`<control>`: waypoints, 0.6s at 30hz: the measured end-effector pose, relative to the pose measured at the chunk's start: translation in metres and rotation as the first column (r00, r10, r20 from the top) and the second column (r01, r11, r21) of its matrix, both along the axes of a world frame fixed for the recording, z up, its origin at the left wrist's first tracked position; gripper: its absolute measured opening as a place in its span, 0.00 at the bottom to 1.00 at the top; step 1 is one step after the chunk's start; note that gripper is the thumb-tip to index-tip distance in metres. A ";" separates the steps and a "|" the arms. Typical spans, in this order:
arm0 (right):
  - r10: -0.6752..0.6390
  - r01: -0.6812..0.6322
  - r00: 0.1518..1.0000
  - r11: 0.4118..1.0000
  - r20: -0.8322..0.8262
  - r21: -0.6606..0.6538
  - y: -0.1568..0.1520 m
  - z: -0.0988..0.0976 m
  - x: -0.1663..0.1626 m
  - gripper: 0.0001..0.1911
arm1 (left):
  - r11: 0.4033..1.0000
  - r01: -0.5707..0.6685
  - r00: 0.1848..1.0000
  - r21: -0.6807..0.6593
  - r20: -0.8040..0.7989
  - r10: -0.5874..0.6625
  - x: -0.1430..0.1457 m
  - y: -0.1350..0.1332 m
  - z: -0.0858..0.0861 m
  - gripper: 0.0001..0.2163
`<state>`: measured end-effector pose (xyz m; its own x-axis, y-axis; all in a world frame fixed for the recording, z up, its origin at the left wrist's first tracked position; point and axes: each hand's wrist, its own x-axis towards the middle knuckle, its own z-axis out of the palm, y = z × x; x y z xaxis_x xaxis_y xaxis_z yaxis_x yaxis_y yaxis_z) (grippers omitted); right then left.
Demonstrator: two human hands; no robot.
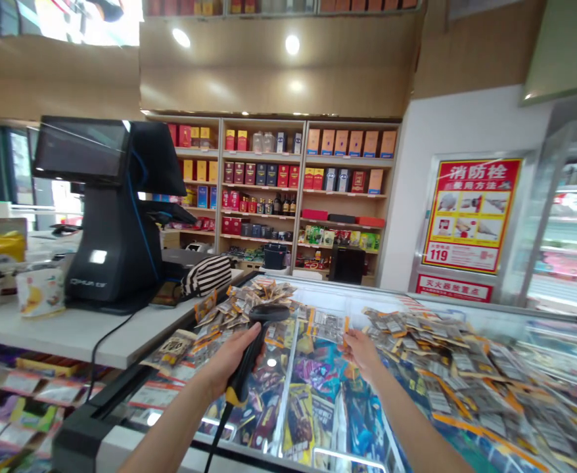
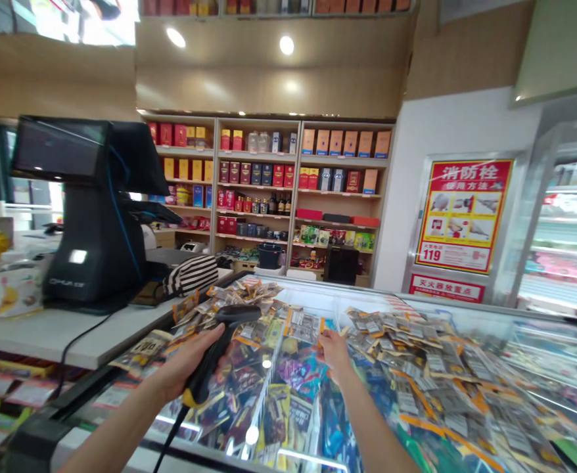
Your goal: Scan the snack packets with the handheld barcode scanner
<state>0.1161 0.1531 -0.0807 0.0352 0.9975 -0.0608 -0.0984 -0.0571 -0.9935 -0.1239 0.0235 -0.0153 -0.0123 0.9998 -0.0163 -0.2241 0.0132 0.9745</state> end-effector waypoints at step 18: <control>-0.175 -0.176 0.685 0.902 0.707 0.394 0.030 0.013 0.028 0.10 | 0.996 0.092 0.996 -0.005 -0.006 -0.092 0.029 0.003 0.002 0.14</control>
